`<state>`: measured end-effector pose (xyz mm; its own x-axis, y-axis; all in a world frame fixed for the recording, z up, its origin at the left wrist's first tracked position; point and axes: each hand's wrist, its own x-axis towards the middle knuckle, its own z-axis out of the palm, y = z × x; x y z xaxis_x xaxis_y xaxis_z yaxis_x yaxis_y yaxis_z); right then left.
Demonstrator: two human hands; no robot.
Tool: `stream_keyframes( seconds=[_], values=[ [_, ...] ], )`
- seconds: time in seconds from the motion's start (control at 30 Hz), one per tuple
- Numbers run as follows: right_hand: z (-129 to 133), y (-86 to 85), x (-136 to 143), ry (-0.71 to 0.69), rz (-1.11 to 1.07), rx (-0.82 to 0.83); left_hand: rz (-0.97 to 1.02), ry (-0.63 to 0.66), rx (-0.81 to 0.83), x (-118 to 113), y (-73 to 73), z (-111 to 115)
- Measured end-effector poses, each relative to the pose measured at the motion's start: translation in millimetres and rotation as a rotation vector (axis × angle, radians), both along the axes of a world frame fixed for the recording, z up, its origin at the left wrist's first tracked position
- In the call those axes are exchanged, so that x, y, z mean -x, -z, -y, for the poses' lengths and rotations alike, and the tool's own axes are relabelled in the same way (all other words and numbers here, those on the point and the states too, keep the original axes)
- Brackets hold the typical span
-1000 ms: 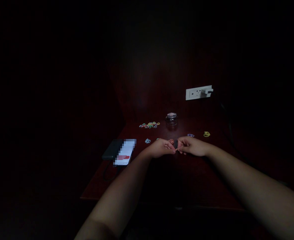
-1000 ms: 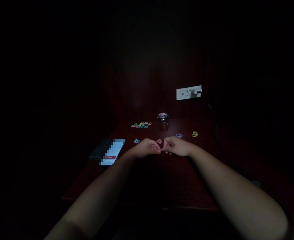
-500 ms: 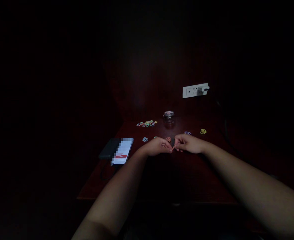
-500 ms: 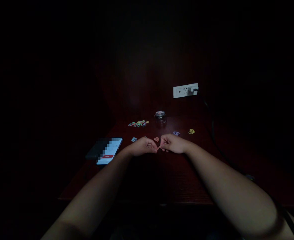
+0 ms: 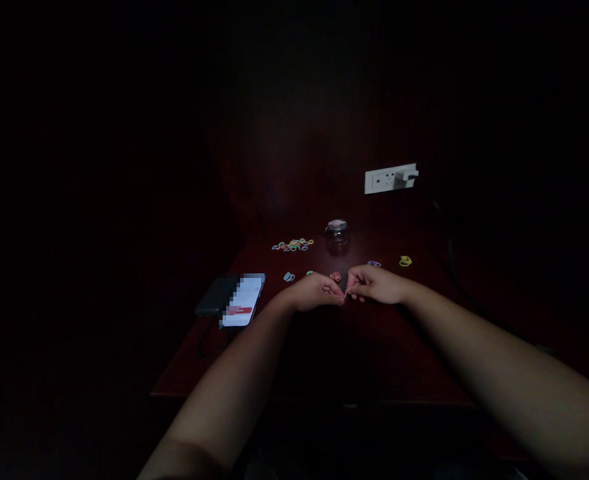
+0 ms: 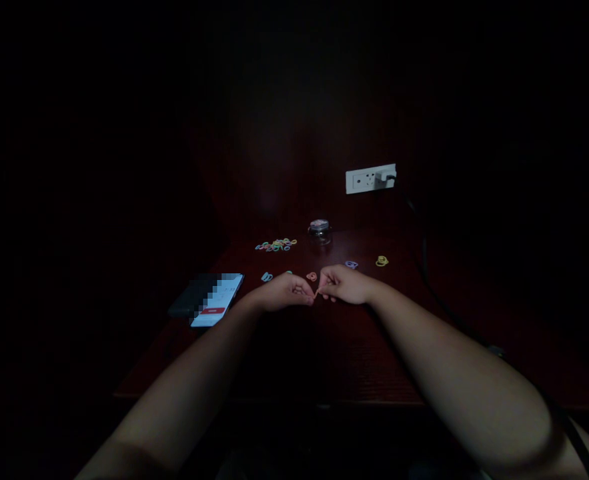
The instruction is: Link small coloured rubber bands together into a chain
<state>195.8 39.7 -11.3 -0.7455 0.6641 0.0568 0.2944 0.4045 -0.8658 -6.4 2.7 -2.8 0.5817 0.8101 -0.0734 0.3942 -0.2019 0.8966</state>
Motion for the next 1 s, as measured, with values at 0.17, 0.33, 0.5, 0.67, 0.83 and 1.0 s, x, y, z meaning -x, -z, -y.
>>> stream_keyframes(
  seconds=[0.17,0.33,0.5,0.67,0.83,1.0],
  values=[
    [0,-0.2,1,0.009,0.003,-0.033,-0.02,0.041,-0.002,-1,-1.0,3],
    [-1,1.2,1,0.014,-0.01,-0.037,-0.01,0.055,-0.005,-1,-0.3,3],
    [-2,3.0,1,0.019,-0.031,-0.034,0.008,0.041,-0.01,-2,1.9,2],
    [-1,2.1,2,0.029,-0.027,-0.021,0.001,0.042,0.011,-1,-0.9,4],
    [-2,2.3,2,0.023,-0.036,-0.012,0.004,0.042,0.004,-2,2.4,2],
    [-3,3.4,1,0.026,-0.046,0.004,0.084,-0.105,-0.107,-6,9.0,-1]
  ],
)
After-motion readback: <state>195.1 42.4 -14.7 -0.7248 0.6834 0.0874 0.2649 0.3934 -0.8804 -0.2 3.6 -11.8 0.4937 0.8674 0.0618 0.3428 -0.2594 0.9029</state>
